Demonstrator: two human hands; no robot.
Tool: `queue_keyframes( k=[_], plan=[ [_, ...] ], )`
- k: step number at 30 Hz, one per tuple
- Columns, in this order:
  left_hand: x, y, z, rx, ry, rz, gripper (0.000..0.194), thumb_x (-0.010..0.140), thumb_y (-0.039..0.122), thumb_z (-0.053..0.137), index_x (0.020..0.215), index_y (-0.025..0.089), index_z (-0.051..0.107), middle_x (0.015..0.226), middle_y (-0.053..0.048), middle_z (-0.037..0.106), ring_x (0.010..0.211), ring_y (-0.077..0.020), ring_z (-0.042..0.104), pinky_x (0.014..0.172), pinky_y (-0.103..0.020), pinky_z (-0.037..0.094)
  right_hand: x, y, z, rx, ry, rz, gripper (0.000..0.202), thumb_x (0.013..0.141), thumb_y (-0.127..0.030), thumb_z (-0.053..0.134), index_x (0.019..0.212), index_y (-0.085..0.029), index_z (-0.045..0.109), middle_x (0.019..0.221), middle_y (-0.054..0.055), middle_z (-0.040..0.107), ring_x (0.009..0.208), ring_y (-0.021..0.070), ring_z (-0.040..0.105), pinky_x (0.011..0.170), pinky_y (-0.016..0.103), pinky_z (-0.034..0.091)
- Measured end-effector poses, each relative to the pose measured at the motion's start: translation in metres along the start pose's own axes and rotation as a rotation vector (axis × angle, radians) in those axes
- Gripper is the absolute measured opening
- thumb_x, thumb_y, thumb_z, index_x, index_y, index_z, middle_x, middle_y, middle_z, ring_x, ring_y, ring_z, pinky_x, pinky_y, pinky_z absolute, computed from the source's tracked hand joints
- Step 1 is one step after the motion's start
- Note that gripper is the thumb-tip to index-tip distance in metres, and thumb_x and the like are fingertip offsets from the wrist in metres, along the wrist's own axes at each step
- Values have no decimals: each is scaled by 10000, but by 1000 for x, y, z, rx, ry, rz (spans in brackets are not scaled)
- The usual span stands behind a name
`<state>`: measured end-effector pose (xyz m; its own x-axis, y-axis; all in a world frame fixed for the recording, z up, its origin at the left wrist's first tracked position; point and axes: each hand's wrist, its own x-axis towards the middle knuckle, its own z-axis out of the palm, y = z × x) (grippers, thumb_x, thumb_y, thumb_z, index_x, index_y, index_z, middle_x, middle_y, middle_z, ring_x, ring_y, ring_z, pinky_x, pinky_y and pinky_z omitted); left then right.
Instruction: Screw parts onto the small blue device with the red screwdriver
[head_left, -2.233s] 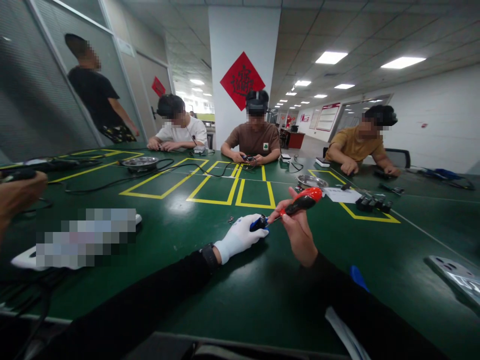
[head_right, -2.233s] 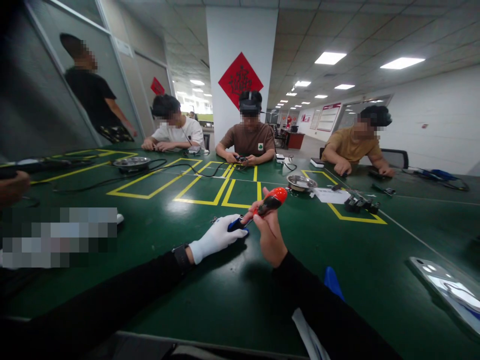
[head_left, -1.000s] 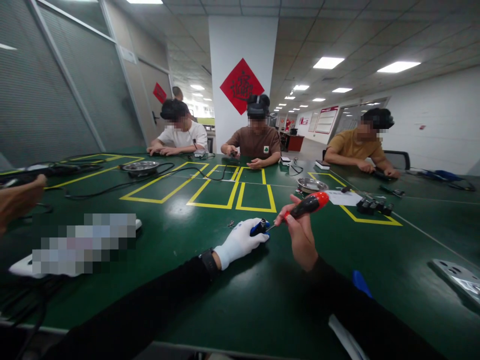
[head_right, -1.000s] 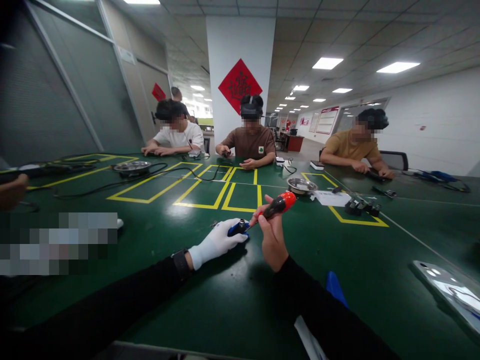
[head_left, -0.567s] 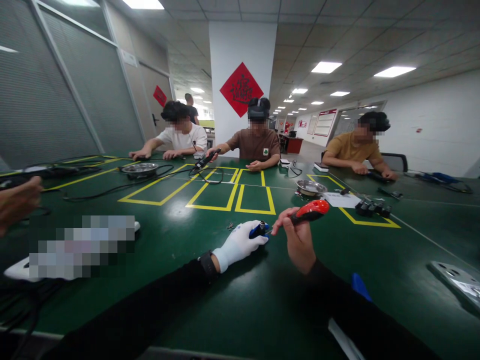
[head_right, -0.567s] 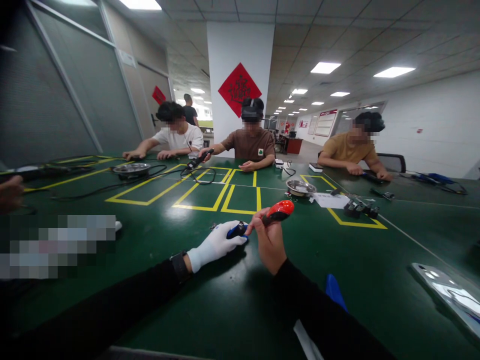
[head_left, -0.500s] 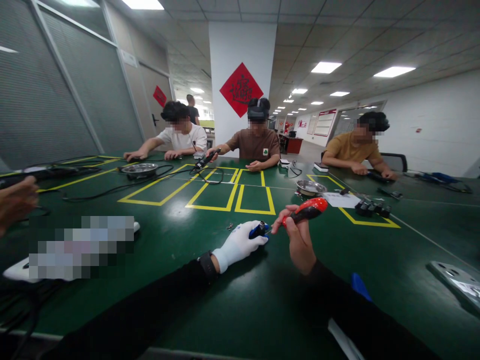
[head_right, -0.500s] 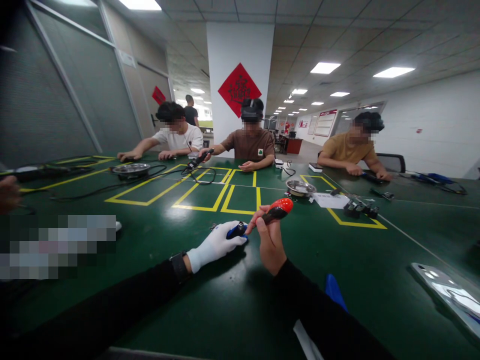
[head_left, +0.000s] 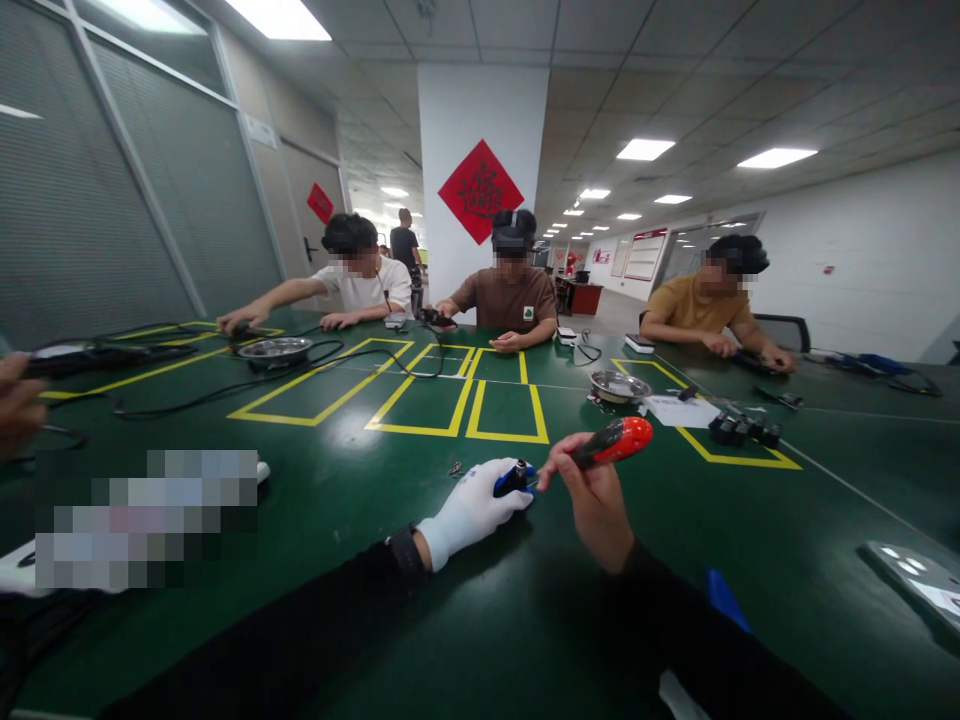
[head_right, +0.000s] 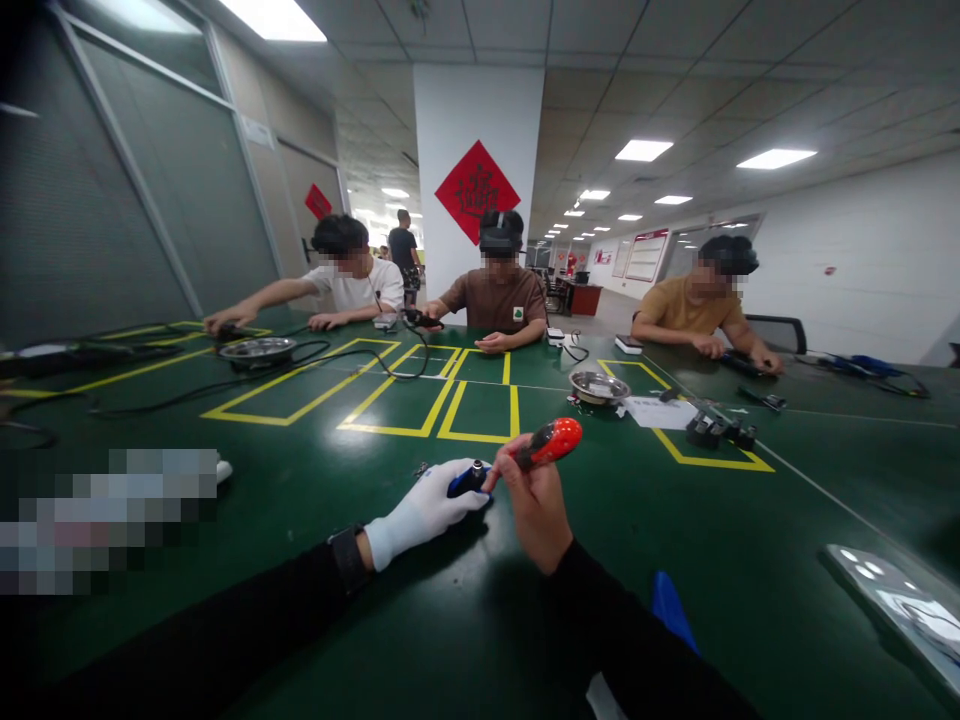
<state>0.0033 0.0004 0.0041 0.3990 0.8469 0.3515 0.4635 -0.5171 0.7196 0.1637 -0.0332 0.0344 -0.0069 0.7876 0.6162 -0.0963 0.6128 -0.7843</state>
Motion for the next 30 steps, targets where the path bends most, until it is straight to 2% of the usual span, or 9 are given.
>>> queue_keyframes(
  k=[3, 7, 12, 14, 16, 19, 25, 28, 30],
  plan=[
    [0, 0, 0, -10, -1, -1, 311, 761, 361, 609, 1028, 203, 627, 1012, -32, 655, 898, -197, 591, 800, -295, 468, -1, 8, -1, 63, 21, -3, 162, 892, -284, 495, 1049, -255, 464, 707, -51, 529, 594, 132, 579, 693, 345, 490],
    [-1, -1, -1, 8, -6, 13, 296, 765, 372, 605, 1008, 205, 632, 990, -27, 657, 891, -194, 587, 806, -290, 459, -3, 10, -3, -10, 44, -3, 322, 894, -297, 467, 1210, -247, 433, 921, 17, 583, 783, 166, 617, 840, 402, 474],
    [-2, -4, 0, 26, 5, 22, 313, 761, 388, 606, 1010, 198, 629, 1006, -29, 653, 902, -192, 582, 810, -283, 454, -3, 0, 0, -136, 62, -73, 215, 835, -270, 589, 1038, -225, 531, 1292, 84, 491, 1095, 216, 545, 926, 411, 453],
    [-2, -3, -1, 29, 7, 23, 308, 763, 391, 602, 1001, 197, 628, 988, -29, 654, 887, -191, 583, 800, -284, 456, -3, -2, 2, -87, 33, -86, 163, 821, -250, 613, 958, -221, 529, 1200, 75, 555, 1042, 209, 573, 903, 406, 466],
    [-2, -3, -1, 34, 3, 24, 284, 768, 385, 592, 977, 197, 631, 958, -27, 656, 866, -191, 586, 781, -283, 459, -3, -2, 4, -36, -12, -50, 106, 840, -251, 591, 904, -219, 513, 937, 35, 620, 840, 176, 618, 806, 374, 497],
    [-3, -1, -1, 44, 9, 14, 279, 759, 385, 596, 961, 196, 635, 957, -32, 657, 867, -199, 587, 763, -283, 462, -4, 1, 5, 19, 1, 1, 121, 869, -283, 549, 955, -233, 480, 714, -35, 536, 604, 127, 557, 672, 323, 493],
    [-5, 0, -1, 49, 16, 38, 281, 763, 390, 592, 969, 204, 636, 942, -21, 656, 851, -192, 583, 785, -290, 456, -9, 2, 7, 24, 18, 9, 386, 888, -312, 495, 1259, -268, 401, 958, 14, 550, 764, 143, 585, 833, 365, 479],
    [-6, 1, -2, 45, 13, 29, 287, 761, 388, 595, 968, 194, 636, 913, -22, 653, 825, -188, 581, 768, -289, 458, -10, 1, 6, -111, 30, -9, 307, 875, -321, 522, 1168, -233, 503, 1125, 60, 559, 931, 178, 590, 891, 371, 461],
    [-6, 2, -2, 38, 14, 17, 288, 757, 378, 602, 972, 189, 637, 909, -23, 652, 830, -188, 583, 763, -286, 459, -10, 2, 3, -251, 68, -63, 217, 858, -326, 550, 1038, -208, 571, 1114, 70, 584, 960, 197, 582, 869, 364, 464]
  ],
)
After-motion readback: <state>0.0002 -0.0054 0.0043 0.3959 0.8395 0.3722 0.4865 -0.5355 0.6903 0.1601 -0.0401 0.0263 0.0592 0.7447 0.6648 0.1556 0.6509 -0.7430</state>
